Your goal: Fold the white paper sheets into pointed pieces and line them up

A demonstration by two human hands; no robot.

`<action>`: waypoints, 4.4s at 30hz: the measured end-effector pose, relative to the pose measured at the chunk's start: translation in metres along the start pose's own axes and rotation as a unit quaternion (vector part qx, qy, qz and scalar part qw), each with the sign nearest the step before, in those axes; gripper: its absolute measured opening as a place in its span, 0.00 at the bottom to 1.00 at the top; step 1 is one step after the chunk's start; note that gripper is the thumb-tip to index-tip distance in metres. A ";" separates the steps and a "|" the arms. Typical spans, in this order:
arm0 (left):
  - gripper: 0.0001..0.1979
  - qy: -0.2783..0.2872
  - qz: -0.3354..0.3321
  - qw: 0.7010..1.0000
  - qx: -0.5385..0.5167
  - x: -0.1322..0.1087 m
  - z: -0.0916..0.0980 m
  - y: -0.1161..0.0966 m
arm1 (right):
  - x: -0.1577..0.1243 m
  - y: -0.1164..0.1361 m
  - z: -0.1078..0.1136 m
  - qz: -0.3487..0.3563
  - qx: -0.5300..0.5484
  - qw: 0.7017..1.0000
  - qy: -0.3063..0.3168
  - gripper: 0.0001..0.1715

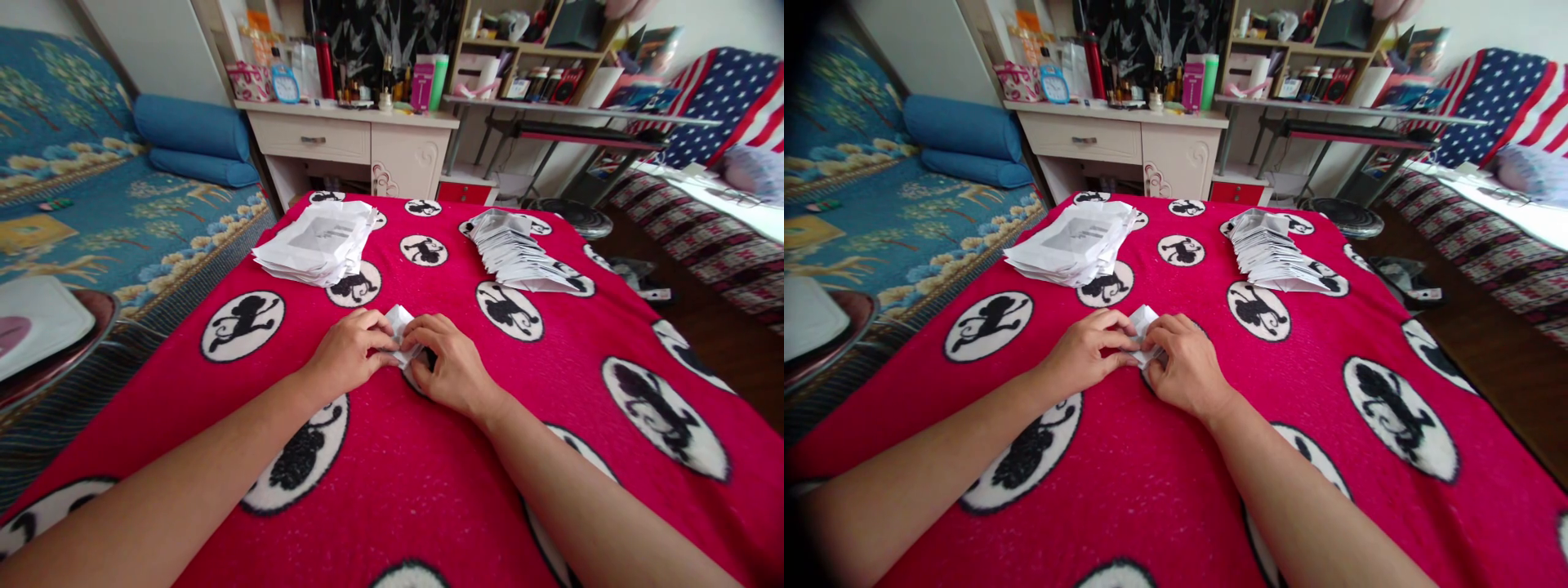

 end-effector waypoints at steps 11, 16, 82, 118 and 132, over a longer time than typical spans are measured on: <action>0.05 -0.039 0.086 0.990 -0.101 0.004 0.000 0.023 | 0.007 -0.023 -0.009 -0.067 -0.011 0.998 -0.014 0.04; 0.10 -0.070 0.158 0.974 -0.143 0.001 0.005 0.040 | 0.005 -0.031 -0.007 -0.100 -0.035 0.994 -0.013 0.15; 0.18 0.206 0.037 0.929 0.306 -0.012 -0.053 -0.053 | -0.007 -0.068 0.011 -0.269 -0.034 0.961 -0.045 0.08; 0.17 -0.222 0.255 0.882 -0.328 -0.016 0.020 0.023 | 0.002 -0.068 -0.017 -0.250 0.433 0.863 0.073 0.20; 0.15 -0.006 0.222 0.955 -0.196 0.000 -0.004 0.036 | 0.008 -0.062 -0.002 -0.153 0.164 0.965 0.136 0.22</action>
Point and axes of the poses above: each hand's wrist, its own x-axis towards the middle knuckle, its own z-axis out of the back of the hand, y = z × x, the point moved 10 cm from there along x, towards the middle knuckle, and after that the axes turned 9 degrees about -x, right-handed, at the moved point
